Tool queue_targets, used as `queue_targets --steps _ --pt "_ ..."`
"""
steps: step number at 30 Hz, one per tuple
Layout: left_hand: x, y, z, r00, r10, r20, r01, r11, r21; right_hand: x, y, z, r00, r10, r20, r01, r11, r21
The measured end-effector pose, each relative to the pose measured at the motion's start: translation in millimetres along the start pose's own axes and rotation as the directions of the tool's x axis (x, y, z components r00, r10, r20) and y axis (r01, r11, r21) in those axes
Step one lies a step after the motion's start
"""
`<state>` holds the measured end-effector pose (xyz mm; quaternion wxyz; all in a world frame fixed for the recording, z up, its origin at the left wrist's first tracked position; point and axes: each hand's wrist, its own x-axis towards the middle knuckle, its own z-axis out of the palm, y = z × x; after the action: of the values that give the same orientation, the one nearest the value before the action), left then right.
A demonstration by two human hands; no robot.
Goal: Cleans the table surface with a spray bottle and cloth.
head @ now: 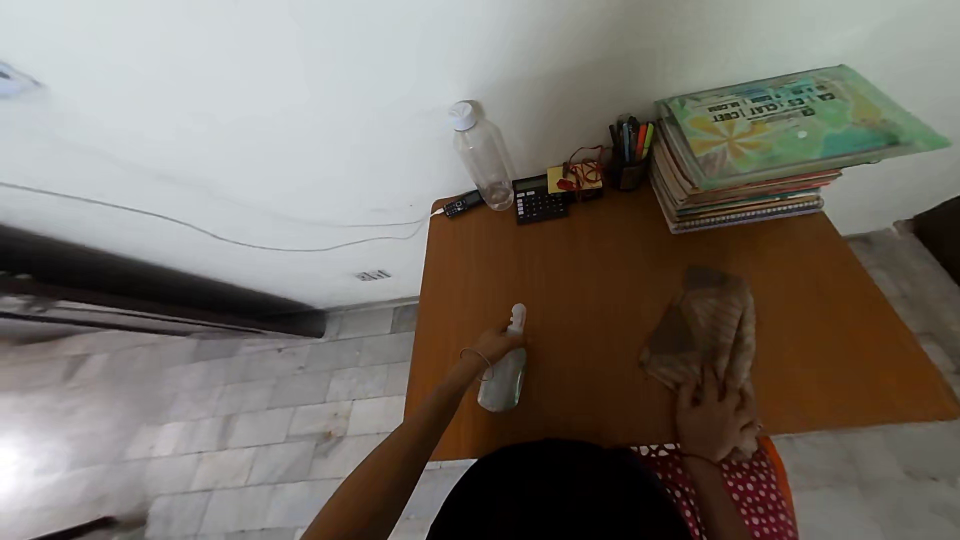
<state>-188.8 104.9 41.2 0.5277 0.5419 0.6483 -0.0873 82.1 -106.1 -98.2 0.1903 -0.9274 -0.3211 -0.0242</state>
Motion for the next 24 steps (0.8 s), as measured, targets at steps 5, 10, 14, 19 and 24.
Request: queue_targets --steps 5,10,14,19,24 --pt "-3.6 -5.1 -11.6 1.000 -0.009 -0.025 0.006 0.994 -0.109 0.7 -2.7 -3.4 1.000 0.003 0.007 -0.003 1.000 -0.003" --pt "-8.6 -12.5 -22.4 1.000 0.022 -0.009 -0.024 0.983 -0.180 0.6 -0.7 -0.1 1.000 0.010 0.014 -0.009 1.000 -0.020" --pt "-10.8 -25.8 -25.9 0.986 0.121 0.116 -0.090 0.966 -0.242 0.4 -2.3 -2.0 1.000 0.002 0.001 -0.002 1.000 -0.013" --pt "-19.6 -33.7 -14.0 0.927 0.277 0.253 -0.162 0.904 -0.397 0.2 -1.8 -1.0 1.000 0.016 0.008 -0.016 1.000 -0.011" --pt "-14.5 -27.3 8.3 0.902 0.337 0.268 -0.197 0.876 -0.439 0.8 -1.9 -1.3 1.000 0.024 0.018 -0.024 1.000 -0.007"
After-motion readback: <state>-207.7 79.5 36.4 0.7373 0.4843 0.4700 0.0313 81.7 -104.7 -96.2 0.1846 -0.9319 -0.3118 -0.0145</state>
